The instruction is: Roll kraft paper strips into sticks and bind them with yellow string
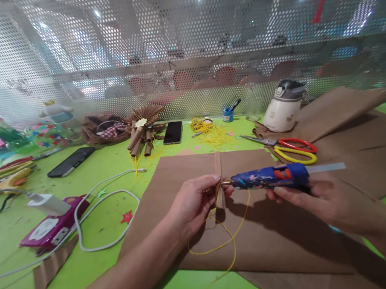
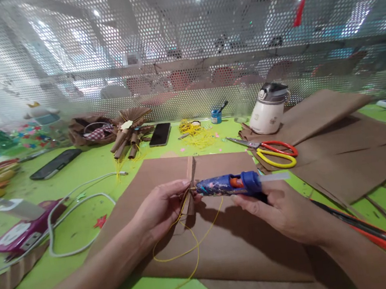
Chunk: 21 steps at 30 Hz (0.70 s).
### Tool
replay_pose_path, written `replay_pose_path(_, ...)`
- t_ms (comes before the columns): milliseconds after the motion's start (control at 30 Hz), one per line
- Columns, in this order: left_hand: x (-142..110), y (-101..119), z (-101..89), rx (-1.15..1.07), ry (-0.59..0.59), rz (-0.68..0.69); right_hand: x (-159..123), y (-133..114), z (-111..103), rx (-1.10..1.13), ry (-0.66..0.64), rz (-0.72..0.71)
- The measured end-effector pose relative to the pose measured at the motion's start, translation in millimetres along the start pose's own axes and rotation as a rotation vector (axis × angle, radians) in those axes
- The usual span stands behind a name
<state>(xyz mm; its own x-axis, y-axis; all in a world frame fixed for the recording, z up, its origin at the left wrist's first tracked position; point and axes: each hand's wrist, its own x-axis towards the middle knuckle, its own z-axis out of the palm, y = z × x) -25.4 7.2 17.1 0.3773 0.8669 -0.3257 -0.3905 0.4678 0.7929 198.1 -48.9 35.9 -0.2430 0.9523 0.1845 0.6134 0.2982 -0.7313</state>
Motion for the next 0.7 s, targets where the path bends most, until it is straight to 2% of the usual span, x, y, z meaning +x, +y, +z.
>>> replay_pose_path(233, 0.0, -1.4, 0.5, 0.016, 0.018, -0.005, -1.4, 10.6, 2.7, -0.085, -0.004, -0.023)
replay_pose_path(700, 1.7, -5.7, -2.7, 0.095, 0.083, 0.012, -2.2, 9.5, 1.8, -0.046, 0.036, -0.065)
